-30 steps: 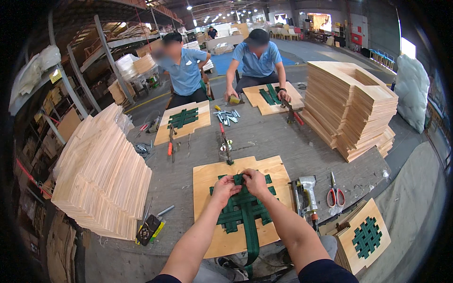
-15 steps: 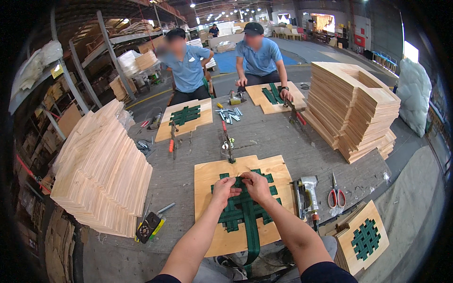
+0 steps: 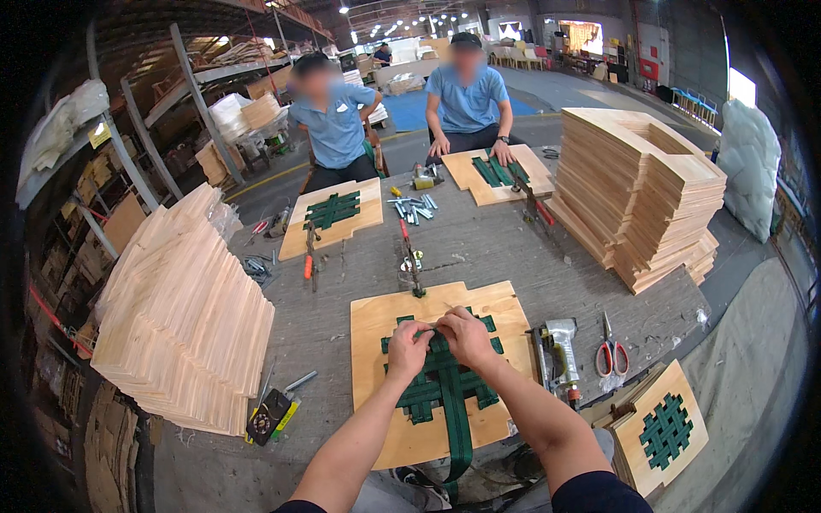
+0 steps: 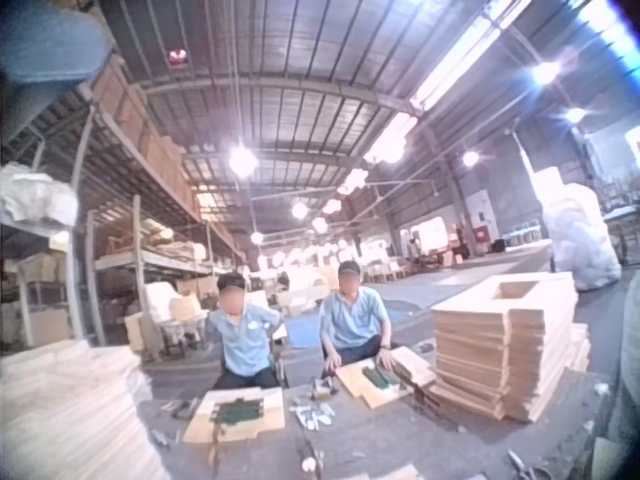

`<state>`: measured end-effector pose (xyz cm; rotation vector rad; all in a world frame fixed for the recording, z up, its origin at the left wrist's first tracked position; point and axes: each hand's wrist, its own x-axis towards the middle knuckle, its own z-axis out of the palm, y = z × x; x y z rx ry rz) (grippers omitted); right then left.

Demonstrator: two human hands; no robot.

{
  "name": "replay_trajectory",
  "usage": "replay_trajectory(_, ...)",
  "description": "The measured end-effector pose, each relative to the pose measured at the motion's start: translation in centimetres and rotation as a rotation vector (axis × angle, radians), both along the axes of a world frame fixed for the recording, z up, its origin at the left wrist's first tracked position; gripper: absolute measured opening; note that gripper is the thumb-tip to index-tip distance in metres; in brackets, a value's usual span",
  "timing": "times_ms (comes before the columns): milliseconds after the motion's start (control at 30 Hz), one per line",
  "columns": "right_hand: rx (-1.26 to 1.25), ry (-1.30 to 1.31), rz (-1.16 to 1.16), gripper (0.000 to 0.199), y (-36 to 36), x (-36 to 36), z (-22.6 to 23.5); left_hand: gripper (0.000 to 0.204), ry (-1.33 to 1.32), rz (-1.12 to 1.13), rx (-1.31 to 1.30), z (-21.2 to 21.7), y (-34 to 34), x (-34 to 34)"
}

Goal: The person assembles a woven seat by attaching green straps to a wooden board using a pneumatic staple gun. The person repeatedly positions straps and staples them in place to form a grid pattern.

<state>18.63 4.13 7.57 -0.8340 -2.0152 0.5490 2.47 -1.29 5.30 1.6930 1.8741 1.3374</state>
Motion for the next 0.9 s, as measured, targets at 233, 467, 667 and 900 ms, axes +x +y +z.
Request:
replay_trajectory(233,-0.245,-0.407,-0.129,0.015,8.1,-2.2,-3.2,0.028,-0.086,0.14,-0.043,-0.6,0.5,1.1)
replay_trajectory(467,-0.305,-0.493,-0.143,0.016,8.9,-5.3,-4.9,0.042,0.333,0.081,-0.048,-3.8,-1.5,-0.1)
replay_trajectory(667,-0.287,-0.493,-0.13,0.017,8.8,-5.2,-4.2,0.058,0.616,0.015,-0.236,-4.3,1.2,1.0)
replay_trajectory(900,-0.338,-0.503,-0.154,0.021,9.9,-4.5,-4.6,0.062,0.658,0.008,-0.337,-3.9,1.7,1.4)
